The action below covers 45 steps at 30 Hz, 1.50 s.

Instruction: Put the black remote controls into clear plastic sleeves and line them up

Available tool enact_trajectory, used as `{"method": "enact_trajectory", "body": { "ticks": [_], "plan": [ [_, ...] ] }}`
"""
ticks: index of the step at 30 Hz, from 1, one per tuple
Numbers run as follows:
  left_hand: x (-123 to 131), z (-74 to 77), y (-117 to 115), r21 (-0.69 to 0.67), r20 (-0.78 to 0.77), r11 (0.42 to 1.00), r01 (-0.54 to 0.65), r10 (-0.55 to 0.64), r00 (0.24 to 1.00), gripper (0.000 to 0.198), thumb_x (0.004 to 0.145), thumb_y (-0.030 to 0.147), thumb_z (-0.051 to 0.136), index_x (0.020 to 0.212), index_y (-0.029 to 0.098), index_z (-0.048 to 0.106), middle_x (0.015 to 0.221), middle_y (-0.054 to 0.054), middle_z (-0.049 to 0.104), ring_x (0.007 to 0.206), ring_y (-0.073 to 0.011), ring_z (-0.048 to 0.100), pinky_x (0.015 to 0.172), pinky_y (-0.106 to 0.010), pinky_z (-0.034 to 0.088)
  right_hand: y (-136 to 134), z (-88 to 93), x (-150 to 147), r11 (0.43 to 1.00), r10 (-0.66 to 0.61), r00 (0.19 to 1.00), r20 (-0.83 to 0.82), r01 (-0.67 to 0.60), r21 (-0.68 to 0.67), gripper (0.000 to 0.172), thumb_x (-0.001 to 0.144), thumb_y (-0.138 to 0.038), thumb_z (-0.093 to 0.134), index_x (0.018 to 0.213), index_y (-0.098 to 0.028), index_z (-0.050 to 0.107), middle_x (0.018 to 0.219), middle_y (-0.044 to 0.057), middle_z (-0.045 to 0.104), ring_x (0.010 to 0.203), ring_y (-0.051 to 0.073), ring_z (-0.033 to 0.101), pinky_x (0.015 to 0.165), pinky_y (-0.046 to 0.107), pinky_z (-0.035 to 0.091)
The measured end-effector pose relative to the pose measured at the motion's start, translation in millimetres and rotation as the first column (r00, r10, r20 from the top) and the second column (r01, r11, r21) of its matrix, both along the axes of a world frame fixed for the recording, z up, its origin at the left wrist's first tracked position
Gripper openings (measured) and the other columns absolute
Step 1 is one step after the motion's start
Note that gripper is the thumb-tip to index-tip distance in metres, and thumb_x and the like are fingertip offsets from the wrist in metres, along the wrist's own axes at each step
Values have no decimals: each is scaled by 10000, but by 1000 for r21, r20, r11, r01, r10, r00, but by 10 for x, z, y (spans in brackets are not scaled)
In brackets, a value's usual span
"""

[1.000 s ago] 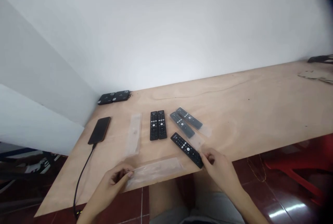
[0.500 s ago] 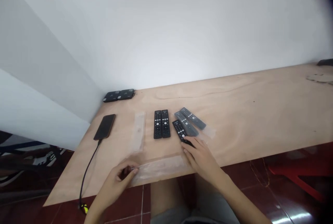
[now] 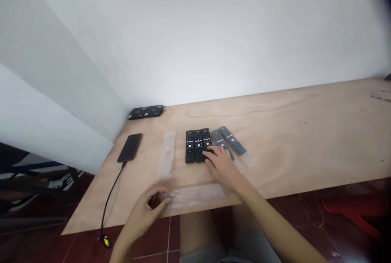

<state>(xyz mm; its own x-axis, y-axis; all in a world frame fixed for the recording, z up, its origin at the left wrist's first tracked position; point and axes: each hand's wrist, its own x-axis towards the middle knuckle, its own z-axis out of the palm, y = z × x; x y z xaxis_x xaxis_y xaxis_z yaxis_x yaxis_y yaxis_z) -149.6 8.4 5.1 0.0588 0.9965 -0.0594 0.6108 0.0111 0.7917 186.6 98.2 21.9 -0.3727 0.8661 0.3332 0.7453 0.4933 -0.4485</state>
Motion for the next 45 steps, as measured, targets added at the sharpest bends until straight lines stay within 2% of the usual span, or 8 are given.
{"method": "enact_trajectory", "body": {
  "ticks": [4,13,20,25,29,34,39,45],
  "plan": [
    [190,-31,30,62,35,998,-19,17,999,361,928,537,785,1105,225,818,972,-71,770,843,-244,677,791,-337,539,-358,29,-2,994,94,992,-83,-97,-41,133,1115,-280,585,1109,-224,706,1132,93,715,1084,296,615,981,464,485],
    [361,4,94,-82,355,990,-112,134,925,612,847,546,874,1320,184,736,796,-15,716,656,-175,654,563,-257,510,-690,-222,377,989,23,1000,-6,-24,-146,113,1068,-230,680,1178,-249,666,1174,88,695,1102,333,610,996,506,492],
    [390,-45,148,35,334,961,-274,247,910,424,802,569,904,927,171,833,914,-111,829,834,-258,776,730,-336,631,-664,-155,624,969,4,992,-125,-35,-246,90,1042,-230,699,956,-241,673,1076,61,715,1051,298,636,938,451,532],
    [434,65,247,91,287,982,-167,135,948,371,836,555,874,905,191,849,939,-104,840,871,-279,786,780,-364,641,-591,19,636,953,59,975,-212,-118,-278,399,1005,-320,772,1394,-282,690,1399,99,684,1300,334,597,1130,511,494],
    [543,229,379,87,301,995,-47,19,953,338,867,500,879,1005,193,852,944,-93,831,872,-252,774,804,-349,635,-462,143,499,851,238,913,-332,-361,-381,137,1035,-334,722,1116,-266,810,1104,54,802,1118,304,693,1028,461,549],
    [923,236,439,181,513,932,-315,184,839,598,905,548,841,1388,225,701,1267,-137,794,1156,-277,775,976,-392,648,-377,-32,250,816,-29,770,-637,-350,-460,261,1031,-442,708,961,-227,840,927,55,826,858,258,739,780,369,580],
    [1359,23,327,48,583,970,-240,168,795,581,895,569,839,1322,199,708,1208,-156,826,1093,-296,818,924,-405,678,-374,-240,49,841,-194,591,-783,-311,-443,337,973,-545,777,978,-215,843,952,83,847,911,279,780,817,387,612],
    [968,339,568,116,507,887,-447,334,795,613,855,534,889,1310,142,768,1000,-119,859,853,-236,812,775,-333,653,-375,-238,35,857,-188,617,-765,-278,-435,347,1006,-540,728,1010,-206,821,936,70,815,837,241,724,758,348,573]
  ]
}}
